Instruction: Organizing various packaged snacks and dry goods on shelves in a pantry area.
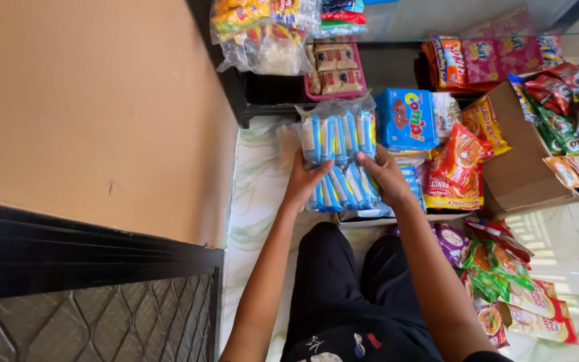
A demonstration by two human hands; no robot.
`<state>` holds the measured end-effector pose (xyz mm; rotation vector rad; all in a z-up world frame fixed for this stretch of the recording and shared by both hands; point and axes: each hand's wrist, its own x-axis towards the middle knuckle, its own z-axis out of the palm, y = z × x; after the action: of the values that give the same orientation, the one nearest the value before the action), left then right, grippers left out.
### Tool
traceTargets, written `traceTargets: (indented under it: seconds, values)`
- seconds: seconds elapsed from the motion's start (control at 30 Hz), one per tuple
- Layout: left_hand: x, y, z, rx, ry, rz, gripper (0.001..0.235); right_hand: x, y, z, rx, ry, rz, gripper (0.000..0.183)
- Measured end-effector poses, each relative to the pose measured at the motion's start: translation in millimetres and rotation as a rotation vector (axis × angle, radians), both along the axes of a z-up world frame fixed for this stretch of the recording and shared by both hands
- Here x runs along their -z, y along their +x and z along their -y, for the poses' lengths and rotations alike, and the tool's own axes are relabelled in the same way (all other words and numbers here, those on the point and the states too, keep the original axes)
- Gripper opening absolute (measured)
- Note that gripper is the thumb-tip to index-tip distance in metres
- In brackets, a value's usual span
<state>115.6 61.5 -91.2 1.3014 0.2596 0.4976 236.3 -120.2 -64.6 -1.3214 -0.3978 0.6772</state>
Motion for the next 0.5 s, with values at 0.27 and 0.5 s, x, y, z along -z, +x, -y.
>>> traceTargets:
  seconds: [0.27, 0.5]
  values:
    - [-32, 43, 5, 0.157, -0.236, 0.0, 0.081, -34, 36, 27, 0.082, -0.077, 0.001, 0.082]
    - [-73, 153, 14, 0.124, -0.003, 0.011, 0.112, -84, 93, 27, 0.333, -0.299, 0.556, 0.095]
